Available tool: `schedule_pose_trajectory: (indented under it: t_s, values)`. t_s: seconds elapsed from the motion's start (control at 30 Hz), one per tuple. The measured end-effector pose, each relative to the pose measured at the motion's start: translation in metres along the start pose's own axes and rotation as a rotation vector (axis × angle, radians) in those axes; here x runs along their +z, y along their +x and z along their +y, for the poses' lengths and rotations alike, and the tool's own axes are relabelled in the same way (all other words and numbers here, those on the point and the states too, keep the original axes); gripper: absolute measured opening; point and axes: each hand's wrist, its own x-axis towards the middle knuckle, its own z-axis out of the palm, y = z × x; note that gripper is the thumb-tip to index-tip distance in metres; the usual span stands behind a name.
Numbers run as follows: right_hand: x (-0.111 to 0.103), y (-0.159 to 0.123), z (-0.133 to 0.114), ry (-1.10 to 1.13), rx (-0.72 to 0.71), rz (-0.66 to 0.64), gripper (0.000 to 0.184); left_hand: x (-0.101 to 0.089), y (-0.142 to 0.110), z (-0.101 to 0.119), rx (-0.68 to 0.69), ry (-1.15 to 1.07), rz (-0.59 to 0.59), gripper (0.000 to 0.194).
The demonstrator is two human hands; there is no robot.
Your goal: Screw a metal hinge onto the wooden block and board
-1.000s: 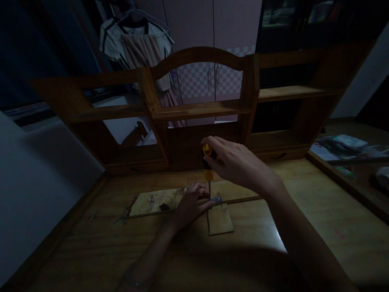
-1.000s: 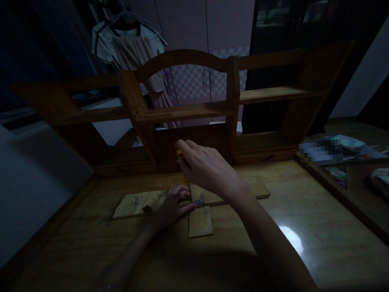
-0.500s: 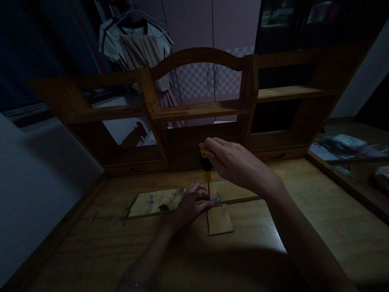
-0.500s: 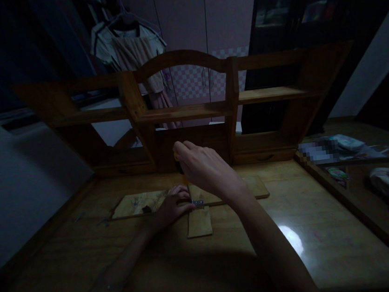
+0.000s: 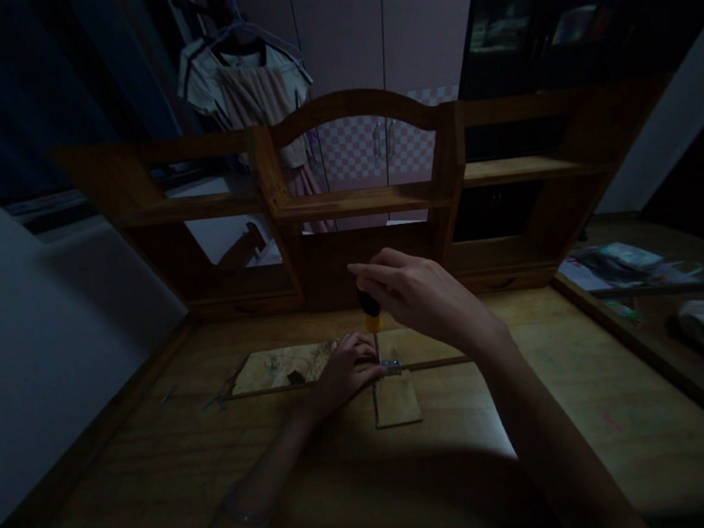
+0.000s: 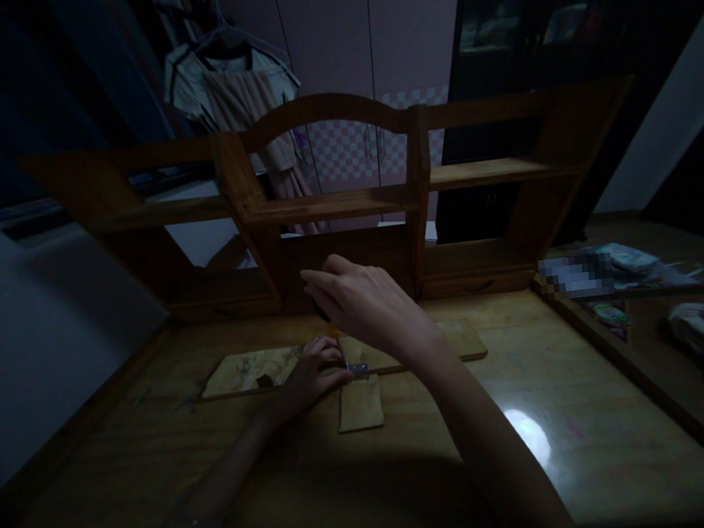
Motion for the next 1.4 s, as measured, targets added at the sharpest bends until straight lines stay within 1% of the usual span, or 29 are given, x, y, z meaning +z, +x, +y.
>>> schedule_pose_trajectory:
  t_s: [0.1,0.17,0.23,0.37,0.43,0.53,0.63,0.7,0.8,0.9,1.0,1.1,1.17,1.3,1.4]
  values:
    - [0.001,0.0,0.0,0.018,-0.024,-0.011,0.042,0.0,0.0,-0.001,-0.007,0.02,-0.006,0.014]
    - [0.002,0.0,0.001,0.007,-0.027,-0.005,0.042,0.001,-0.001,-0.002,-0.002,0.034,0.0,0.014]
    - [0.003,0.001,0.001,-0.016,-0.015,0.009,0.038,0.002,-0.002,-0.002,0.008,0.057,0.011,0.016]
    - [0.002,0.002,0.0,-0.085,0.007,0.034,0.027,0.003,-0.002,0.001,0.022,0.115,0.022,0.028]
    - [0.002,0.002,-0.001,-0.121,0.004,0.038,0.024,0.003,-0.002,0.004,0.024,0.125,0.02,0.031]
    - [0.0,0.002,0.0,-0.15,0.006,0.05,0.025,0.002,-0.001,0.008,0.021,0.107,0.034,0.026]
    - [-0.002,0.001,0.0,-0.146,0.016,0.056,0.023,0.001,0.0,0.009,-0.009,0.076,0.048,0.013]
    - [-0.003,0.0,-0.001,-0.132,0.019,0.054,0.021,0.0,0.0,0.008,-0.036,0.063,0.057,0.009]
    - [-0.004,0.0,-0.002,-0.118,0.02,0.041,0.015,-0.004,-0.001,0.008,-0.037,0.046,0.055,0.009]
    - [-0.002,0.0,-0.002,-0.111,0.029,0.038,0.014,-0.006,-0.002,0.01,0.0,0.049,0.03,0.009]
    - [0.0,0.0,0.0,-0.101,0.038,0.042,0.013,-0.005,-0.002,0.011,0.028,0.084,0.026,0.003]
    - [0.001,0.001,0.002,-0.097,0.032,0.042,0.008,-0.003,0.0,0.011,0.038,0.11,0.037,0.009]
    - [0.001,0.001,0.002,-0.101,0.021,0.052,0.008,-0.001,0.001,0.01,0.035,0.105,0.037,0.01]
    - [0.0,0.002,-0.001,-0.111,0.019,0.112,0.011,0.001,0.001,0.008,0.038,0.09,0.052,0.01]
    - [-0.003,0.001,-0.003,-0.029,-0.006,0.078,0.01,0.001,0.0,0.007,0.04,0.088,0.053,0.009]
